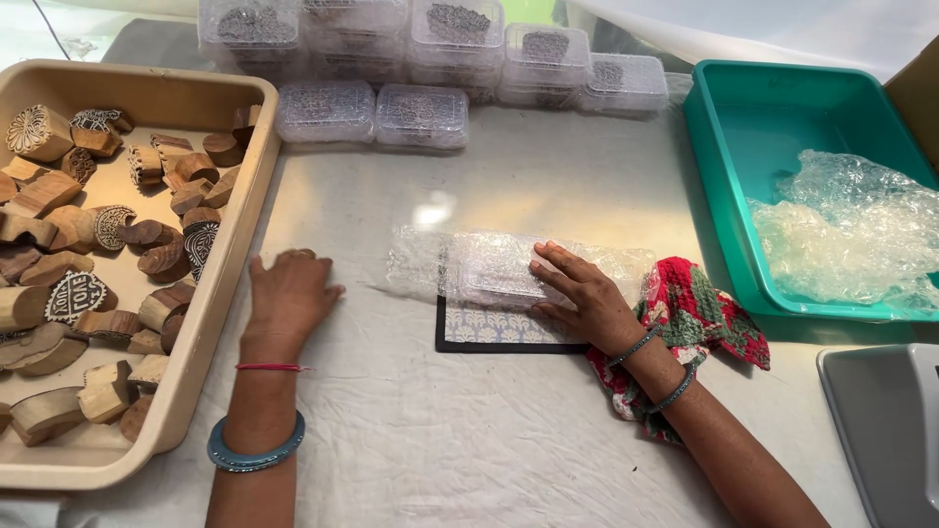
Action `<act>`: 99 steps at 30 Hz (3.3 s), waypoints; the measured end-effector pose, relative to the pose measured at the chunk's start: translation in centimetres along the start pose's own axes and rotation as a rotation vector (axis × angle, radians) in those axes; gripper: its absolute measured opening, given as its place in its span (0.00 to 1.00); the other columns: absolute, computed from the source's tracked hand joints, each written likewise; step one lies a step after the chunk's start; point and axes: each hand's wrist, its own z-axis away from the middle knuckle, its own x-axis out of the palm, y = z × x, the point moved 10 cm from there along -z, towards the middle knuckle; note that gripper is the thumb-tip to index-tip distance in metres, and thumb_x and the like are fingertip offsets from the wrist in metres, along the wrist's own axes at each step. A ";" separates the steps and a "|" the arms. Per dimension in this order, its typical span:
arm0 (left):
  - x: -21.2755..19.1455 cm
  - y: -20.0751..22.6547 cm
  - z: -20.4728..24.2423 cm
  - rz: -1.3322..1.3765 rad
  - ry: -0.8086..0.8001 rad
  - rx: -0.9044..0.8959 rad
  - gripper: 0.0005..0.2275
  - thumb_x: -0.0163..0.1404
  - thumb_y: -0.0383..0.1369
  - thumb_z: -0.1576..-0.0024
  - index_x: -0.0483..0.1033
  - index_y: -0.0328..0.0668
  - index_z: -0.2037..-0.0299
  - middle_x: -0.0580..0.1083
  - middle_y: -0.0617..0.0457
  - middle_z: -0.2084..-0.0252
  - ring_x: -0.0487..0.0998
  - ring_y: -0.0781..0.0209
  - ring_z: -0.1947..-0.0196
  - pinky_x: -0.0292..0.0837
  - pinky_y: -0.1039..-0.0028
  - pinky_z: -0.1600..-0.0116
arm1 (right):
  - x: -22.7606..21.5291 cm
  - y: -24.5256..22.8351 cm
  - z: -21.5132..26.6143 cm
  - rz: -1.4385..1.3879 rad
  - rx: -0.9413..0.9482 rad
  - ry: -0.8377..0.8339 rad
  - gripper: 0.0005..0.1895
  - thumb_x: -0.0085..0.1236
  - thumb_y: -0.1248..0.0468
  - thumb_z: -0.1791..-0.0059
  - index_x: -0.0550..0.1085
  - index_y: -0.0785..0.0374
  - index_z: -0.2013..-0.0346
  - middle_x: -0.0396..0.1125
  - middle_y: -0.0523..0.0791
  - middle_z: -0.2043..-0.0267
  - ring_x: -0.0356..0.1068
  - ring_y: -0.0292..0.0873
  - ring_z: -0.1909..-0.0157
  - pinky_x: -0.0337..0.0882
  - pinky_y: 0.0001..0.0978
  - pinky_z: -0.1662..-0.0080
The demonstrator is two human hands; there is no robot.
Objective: The person cleans a small plastic container with a cloth, then places a wooden stamp inside and closes the lid. They wrap the container in bubble wrap and secure it with tape from a dispenser.
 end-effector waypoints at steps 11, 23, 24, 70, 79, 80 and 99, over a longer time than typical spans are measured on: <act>-3.4 10.1 -5.4 0.573 0.379 0.439 0.22 0.44 0.44 0.31 0.56 0.58 0.28 0.60 0.51 0.27 0.53 0.54 0.25 0.47 0.48 0.26 | -0.3 -0.3 0.5 -0.017 -0.036 0.117 0.34 0.69 0.59 0.56 0.69 0.55 0.36 0.57 0.46 0.27 0.56 0.51 0.25 0.63 0.45 0.30; -3.1 5.2 -6.1 0.361 -0.044 0.149 0.10 0.56 0.38 0.41 0.83 0.55 0.51 0.80 0.58 0.50 0.79 0.59 0.46 0.73 0.67 0.38 | -0.2 -0.3 0.5 -0.036 -0.042 0.115 0.34 0.69 0.59 0.56 0.70 0.54 0.36 0.56 0.46 0.26 0.55 0.53 0.25 0.62 0.46 0.30; -2.9 5.2 -5.7 0.358 -0.045 0.151 0.10 0.56 0.38 0.41 0.83 0.55 0.51 0.80 0.58 0.50 0.79 0.59 0.46 0.73 0.67 0.38 | -0.3 -0.3 0.4 -0.037 -0.038 0.117 0.34 0.69 0.59 0.56 0.70 0.54 0.36 0.56 0.46 0.26 0.55 0.53 0.25 0.62 0.46 0.30; -2.1 21.0 1.0 0.199 0.647 0.632 0.26 0.34 0.58 0.37 0.60 0.72 0.29 0.55 0.61 0.24 0.52 0.58 0.25 0.46 0.61 0.24 | -2.9 3.5 3.9 0.326 0.391 0.088 0.11 0.58 0.57 0.48 0.79 0.60 0.56 0.70 0.44 0.59 0.70 0.46 0.56 0.73 0.41 0.61; -2.1 20.9 1.0 0.227 0.658 0.639 0.25 0.35 0.57 0.37 0.60 0.72 0.29 0.55 0.62 0.24 0.51 0.58 0.25 0.45 0.60 0.24 | -9.0 3.2 7.6 0.289 0.436 0.301 0.09 0.60 0.57 0.45 0.77 0.60 0.58 0.70 0.44 0.57 0.70 0.44 0.54 0.71 0.38 0.58; -2.2 20.9 1.1 0.233 0.650 0.642 0.25 0.36 0.57 0.37 0.60 0.72 0.29 0.55 0.61 0.24 0.51 0.58 0.25 0.45 0.60 0.24 | -8.1 2.3 7.6 0.229 0.381 0.250 0.12 0.61 0.56 0.47 0.77 0.60 0.56 0.70 0.45 0.54 0.69 0.44 0.52 0.72 0.39 0.56; -2.1 20.8 0.9 0.209 0.612 0.639 0.24 0.34 0.56 0.36 0.59 0.72 0.29 0.53 0.61 0.23 0.50 0.57 0.24 0.43 0.59 0.24 | -4.3 9.7 4.5 -0.044 0.541 0.038 0.14 0.57 0.56 0.44 0.80 0.65 0.56 0.71 0.53 0.66 0.71 0.50 0.64 0.72 0.45 0.57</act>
